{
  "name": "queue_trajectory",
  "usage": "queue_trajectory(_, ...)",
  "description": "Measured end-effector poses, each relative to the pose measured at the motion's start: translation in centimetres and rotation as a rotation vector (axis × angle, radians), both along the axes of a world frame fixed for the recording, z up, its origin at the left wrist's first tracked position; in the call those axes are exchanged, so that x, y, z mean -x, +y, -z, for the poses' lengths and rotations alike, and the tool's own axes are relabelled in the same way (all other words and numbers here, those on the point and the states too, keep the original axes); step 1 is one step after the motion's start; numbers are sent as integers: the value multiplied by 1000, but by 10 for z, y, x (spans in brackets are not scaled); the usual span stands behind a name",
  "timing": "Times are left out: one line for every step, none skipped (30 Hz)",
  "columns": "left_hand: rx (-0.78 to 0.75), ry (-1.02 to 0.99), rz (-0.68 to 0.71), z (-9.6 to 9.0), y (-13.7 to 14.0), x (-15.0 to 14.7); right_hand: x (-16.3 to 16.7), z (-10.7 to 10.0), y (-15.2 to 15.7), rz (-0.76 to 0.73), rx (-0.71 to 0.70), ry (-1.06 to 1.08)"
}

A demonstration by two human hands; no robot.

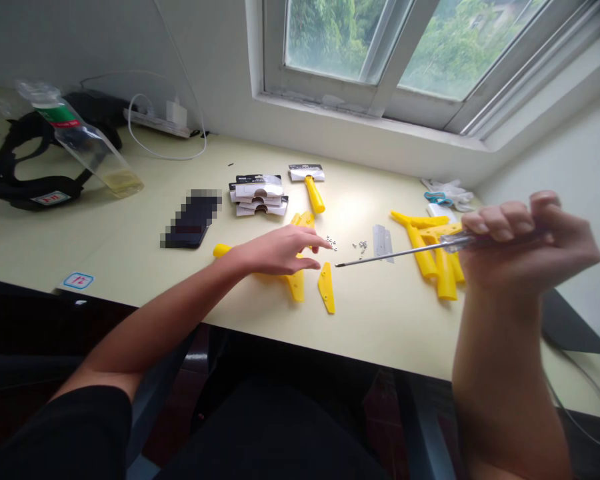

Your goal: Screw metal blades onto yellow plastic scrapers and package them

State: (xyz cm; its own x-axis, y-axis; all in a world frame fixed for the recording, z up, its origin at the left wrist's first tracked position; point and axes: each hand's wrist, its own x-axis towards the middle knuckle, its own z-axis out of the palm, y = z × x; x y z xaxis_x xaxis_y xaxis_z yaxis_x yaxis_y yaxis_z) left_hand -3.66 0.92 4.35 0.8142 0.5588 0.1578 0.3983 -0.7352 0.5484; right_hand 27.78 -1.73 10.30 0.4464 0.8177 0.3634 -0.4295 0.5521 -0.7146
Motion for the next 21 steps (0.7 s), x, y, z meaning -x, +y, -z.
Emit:
queue_trajectory(-8,7,18,1,0,-7,0,2,2,-10,-3,12)
queue_trajectory(-7,23,39,1,0,-15,-1,3,4,-19,-6,22)
queue_trajectory(1,38,57,1,1,-22,-2,5,5,-31,-11,30)
queue_trajectory(14,52,73,1,2,-28,-3,7,6,-46,-16,38)
queue_trajectory(30,62,85,1,4,-34,-4,9,6,-64,-21,44)
queue_trajectory(50,67,92,0,6,-39,-5,11,5,-81,-26,50)
queue_trajectory(71,70,93,-1,9,-43,-6,13,5,-97,-33,49)
queue_trajectory(93,70,88,-2,11,-47,-7,14,3,-110,-43,44)
queue_trajectory(112,73,78,-3,15,-50,-9,15,2,-115,-56,37)
queue_trajectory(125,77,67,-4,18,-53,-10,16,1,-113,-69,32)
queue_trajectory(135,83,60,-4,21,-55,-13,17,1,-102,-84,30)
queue_trajectory(140,92,57,-5,24,-57,-15,17,0,-86,-97,31)
queue_trajectory(141,103,60,-5,27,-59,-19,18,0,-71,-105,32)
queue_trajectory(141,114,67,-5,30,-61,-23,18,-1,-54,-110,34)
queue_trajectory(142,126,76,-5,32,-64,-28,18,-2,-36,-116,33)
queue_trajectory(144,136,85,-4,35,-67,-33,18,-2,-16,-123,27)
queue_trajectory(139,144,94,-3,37,-71,-38,18,-3,14,-133,17)
queue_trajectory(124,151,103,-1,38,-75,-44,18,-3,55,-142,4)
queue_trajectory(98,159,114,1,39,-80,-49,18,-4,106,-151,-10)
queue_trajectory(61,168,124,3,40,-86,-53,19,-4,158,-157,-25)
queue_trajectory(18,180,133,5,41,-93,-56,19,-4,202,-159,-38)
